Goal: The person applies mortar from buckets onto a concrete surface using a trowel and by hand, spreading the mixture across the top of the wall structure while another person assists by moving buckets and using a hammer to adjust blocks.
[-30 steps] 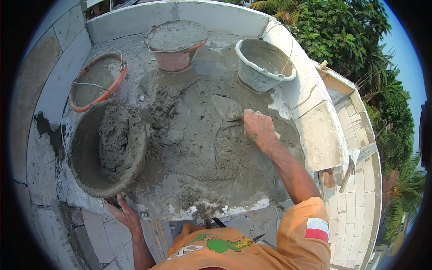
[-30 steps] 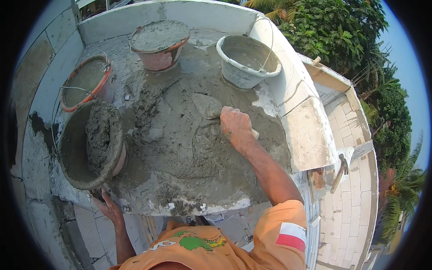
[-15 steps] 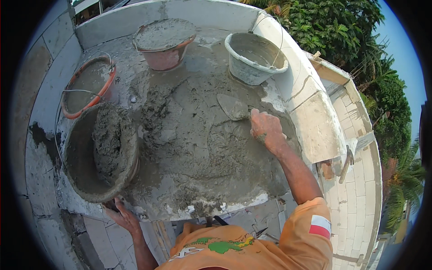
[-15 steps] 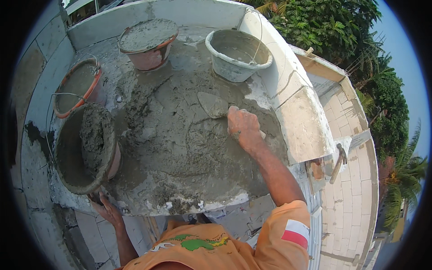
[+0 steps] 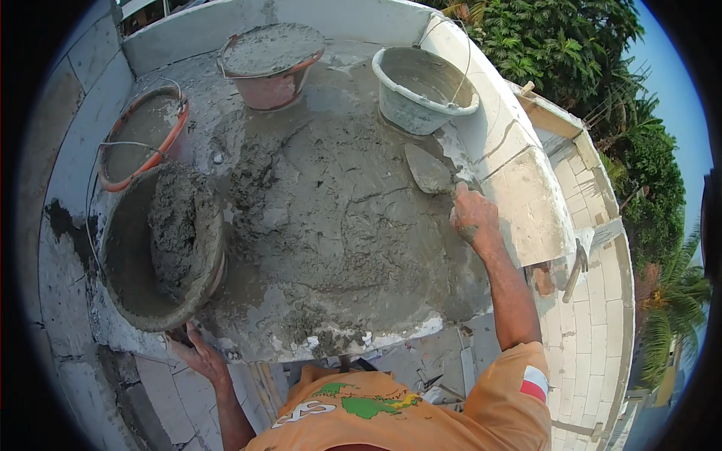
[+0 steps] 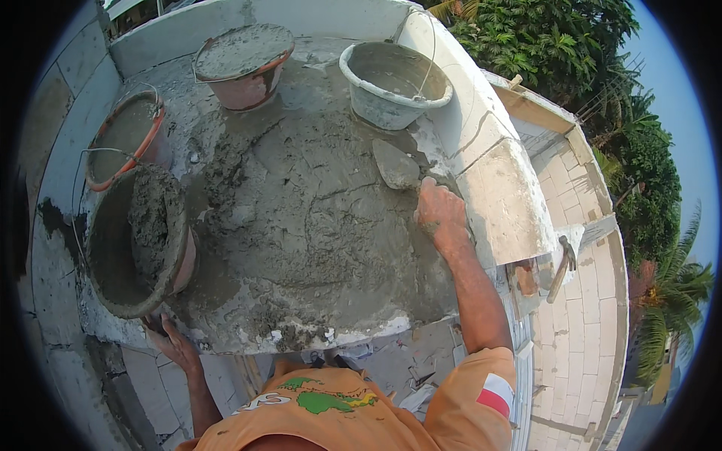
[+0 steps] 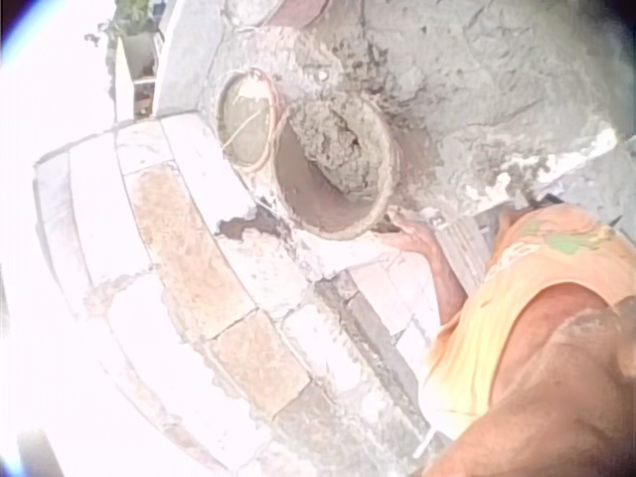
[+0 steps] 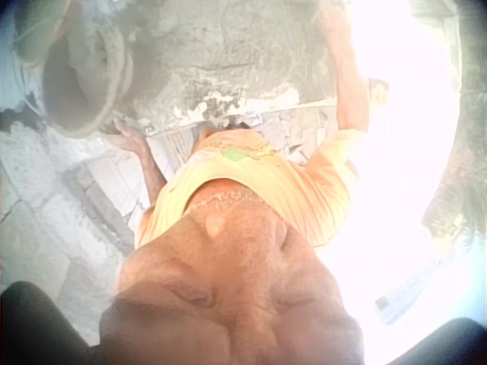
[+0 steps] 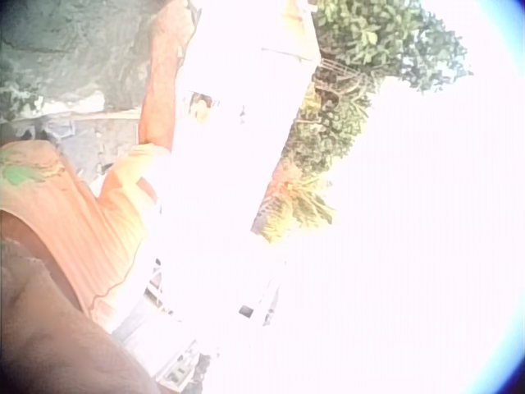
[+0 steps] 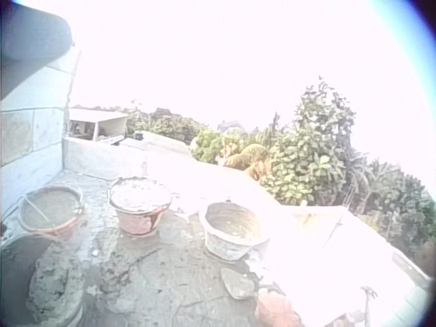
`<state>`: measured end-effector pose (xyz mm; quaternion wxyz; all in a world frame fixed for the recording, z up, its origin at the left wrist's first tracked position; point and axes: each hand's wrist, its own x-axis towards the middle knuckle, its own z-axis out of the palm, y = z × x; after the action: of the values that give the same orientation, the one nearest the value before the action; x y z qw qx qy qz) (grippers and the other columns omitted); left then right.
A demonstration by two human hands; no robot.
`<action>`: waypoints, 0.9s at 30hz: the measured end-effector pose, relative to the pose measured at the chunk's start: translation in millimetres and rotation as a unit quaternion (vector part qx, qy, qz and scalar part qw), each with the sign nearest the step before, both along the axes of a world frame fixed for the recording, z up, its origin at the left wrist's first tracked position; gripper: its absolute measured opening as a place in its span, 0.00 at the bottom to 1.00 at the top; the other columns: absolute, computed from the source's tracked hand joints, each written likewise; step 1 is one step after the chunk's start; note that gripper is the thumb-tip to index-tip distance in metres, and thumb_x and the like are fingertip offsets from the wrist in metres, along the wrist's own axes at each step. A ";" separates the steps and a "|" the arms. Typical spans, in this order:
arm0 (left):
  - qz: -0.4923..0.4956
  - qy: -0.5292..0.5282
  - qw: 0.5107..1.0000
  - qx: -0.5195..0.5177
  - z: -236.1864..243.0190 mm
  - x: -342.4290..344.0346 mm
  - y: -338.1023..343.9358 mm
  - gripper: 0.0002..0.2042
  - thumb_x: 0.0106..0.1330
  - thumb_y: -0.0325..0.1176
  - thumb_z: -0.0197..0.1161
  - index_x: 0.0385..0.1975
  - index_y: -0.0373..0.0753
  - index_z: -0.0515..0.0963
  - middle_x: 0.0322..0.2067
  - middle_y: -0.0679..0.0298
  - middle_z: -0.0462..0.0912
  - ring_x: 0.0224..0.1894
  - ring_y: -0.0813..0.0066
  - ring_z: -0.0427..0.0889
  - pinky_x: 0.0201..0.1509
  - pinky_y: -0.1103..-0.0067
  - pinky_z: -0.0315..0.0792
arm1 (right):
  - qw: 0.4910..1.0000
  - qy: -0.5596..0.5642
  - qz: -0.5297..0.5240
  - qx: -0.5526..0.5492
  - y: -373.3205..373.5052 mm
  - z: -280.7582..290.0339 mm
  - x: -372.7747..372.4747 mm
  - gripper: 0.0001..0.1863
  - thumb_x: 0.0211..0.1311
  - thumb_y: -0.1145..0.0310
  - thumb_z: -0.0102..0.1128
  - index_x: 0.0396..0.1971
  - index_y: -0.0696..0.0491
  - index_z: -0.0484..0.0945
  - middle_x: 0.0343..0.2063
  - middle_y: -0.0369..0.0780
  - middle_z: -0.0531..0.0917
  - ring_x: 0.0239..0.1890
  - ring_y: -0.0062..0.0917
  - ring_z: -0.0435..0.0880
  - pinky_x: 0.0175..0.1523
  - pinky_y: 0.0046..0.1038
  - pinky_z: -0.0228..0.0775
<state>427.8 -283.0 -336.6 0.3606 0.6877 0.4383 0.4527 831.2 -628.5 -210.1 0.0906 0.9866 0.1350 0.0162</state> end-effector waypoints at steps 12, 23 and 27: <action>0.038 0.035 0.998 0.044 -2.8 0.5 3.2 0.28 0.74 0.38 0.55 0.65 0.23 0.60 0.63 0.45 0.66 0.64 0.55 0.65 0.70 0.68 0.54 | 1.000 0.005 -0.003 -0.021 -15.2 6.3 15.3 0.15 0.54 0.67 0.65 0.39 0.57 0.73 0.35 0.52 0.84 0.41 0.46 0.86 0.43 0.41 0.78; 0.051 -0.019 0.999 0.000 -3.9 0.3 3.5 0.31 0.71 0.39 0.59 0.65 0.23 0.60 0.62 0.44 0.66 0.65 0.54 0.64 0.70 0.68 0.55 | 0.996 0.018 0.073 -0.043 14.2 -4.5 -4.5 0.15 0.56 0.69 0.63 0.40 0.56 0.70 0.33 0.51 0.83 0.41 0.47 0.84 0.44 0.46 0.76; 0.037 0.032 0.999 0.009 -3.4 -3.9 6.1 0.29 0.73 0.38 0.55 0.66 0.25 0.57 0.65 0.49 0.64 0.66 0.61 0.63 0.69 0.72 0.56 | 0.984 0.139 0.105 -0.042 36.1 5.5 -37.0 0.19 0.56 0.68 0.64 0.43 0.55 0.66 0.32 0.52 0.83 0.42 0.50 0.83 0.45 0.48 0.74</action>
<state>424.0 -276.9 -340.0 0.3230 0.6884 0.4711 0.4471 794.2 -592.4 -204.5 0.1100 0.9550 0.2494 -0.1171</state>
